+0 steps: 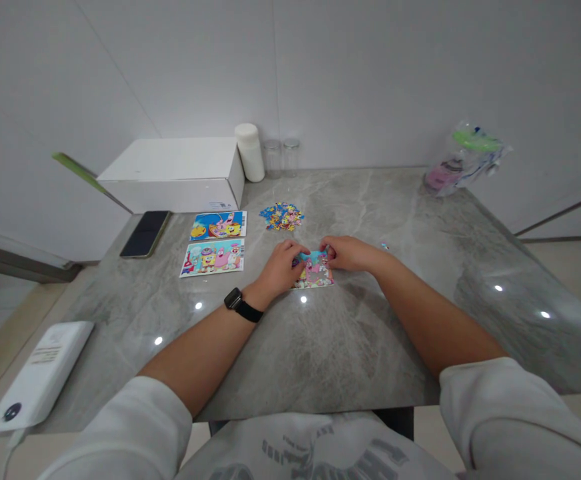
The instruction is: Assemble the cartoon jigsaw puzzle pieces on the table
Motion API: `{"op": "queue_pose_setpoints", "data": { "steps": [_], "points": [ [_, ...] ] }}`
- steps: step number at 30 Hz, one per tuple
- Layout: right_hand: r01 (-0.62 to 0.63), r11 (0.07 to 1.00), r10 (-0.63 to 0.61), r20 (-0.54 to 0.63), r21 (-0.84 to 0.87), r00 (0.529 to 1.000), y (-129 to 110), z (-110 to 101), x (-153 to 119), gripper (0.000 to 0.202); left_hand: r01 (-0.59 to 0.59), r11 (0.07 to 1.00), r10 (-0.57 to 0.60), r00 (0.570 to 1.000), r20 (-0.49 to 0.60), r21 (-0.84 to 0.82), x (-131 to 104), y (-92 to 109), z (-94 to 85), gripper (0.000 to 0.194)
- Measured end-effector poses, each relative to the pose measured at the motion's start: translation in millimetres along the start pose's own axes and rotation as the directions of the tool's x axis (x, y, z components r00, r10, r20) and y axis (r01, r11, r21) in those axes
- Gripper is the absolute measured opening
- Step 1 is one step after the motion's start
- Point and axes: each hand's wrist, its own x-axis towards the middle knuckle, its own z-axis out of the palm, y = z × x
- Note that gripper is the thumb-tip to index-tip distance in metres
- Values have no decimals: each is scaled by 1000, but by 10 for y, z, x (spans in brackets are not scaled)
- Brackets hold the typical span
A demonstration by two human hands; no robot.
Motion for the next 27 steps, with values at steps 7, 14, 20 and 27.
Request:
{"op": "queue_pose_setpoints", "data": {
  "steps": [7, 14, 20, 27],
  "points": [
    [-1, 997, 10, -121, 77, 993, 79, -186, -60, 29, 43, 995, -62, 974, -216, -93, 21, 117, -138, 20],
    [-18, 966, 123, -397, 257, 910, 153, -649, -398, 15, 77, 974, -128, 963, -238, -212, -10, 125, -130, 27],
    [-67, 960, 203, -515, 270, 833, 375, -946, -737, 22, 132, 965, -176, 967, -184, -226, -18, 164, -146, 28],
    [-135, 952, 271, -559, 273, 784, 567, -1084, -976, 25, 134, 962, -181, 966, -186, -239, -24, 147, -132, 27]
  ]
}}
